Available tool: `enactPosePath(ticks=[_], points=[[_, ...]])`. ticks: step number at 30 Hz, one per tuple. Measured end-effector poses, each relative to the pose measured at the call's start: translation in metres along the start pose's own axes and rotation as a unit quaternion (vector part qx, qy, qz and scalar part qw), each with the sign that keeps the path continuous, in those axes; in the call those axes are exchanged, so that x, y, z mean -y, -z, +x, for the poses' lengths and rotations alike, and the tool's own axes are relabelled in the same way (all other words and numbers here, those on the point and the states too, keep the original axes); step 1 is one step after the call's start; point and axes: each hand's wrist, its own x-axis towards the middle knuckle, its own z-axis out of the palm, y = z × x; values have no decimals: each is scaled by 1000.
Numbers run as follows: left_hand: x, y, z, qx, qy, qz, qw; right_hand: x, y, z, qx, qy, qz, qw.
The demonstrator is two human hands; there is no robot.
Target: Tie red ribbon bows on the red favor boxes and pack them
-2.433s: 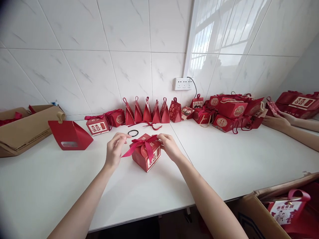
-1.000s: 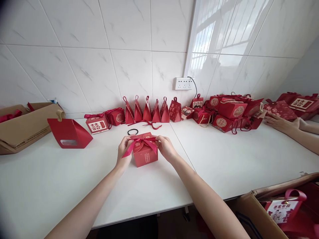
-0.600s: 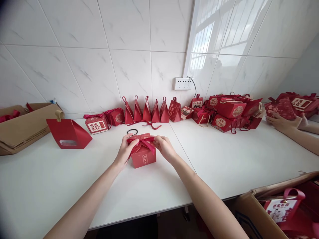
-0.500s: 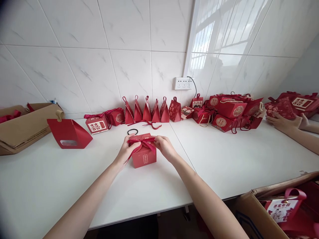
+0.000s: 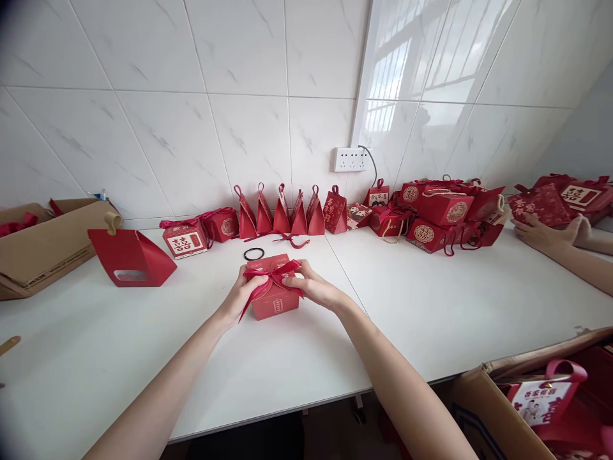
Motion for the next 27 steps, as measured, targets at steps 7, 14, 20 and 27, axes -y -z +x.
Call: enactPosePath(ticks=[7, 14, 20, 27], points=[[6, 7, 0, 52, -164, 120, 978, 13, 4, -6, 52, 61, -67, 995], [7, 16, 4, 94, -201, 153, 963, 8, 5, -7, 82, 99, -120, 984], [6, 18, 5, 105, -186, 127, 969, 5, 3, -3, 46, 134, -190, 972], [7, 17, 13, -103, -209, 151, 961, -4, 4, 5, -31, 192, -222, 955]])
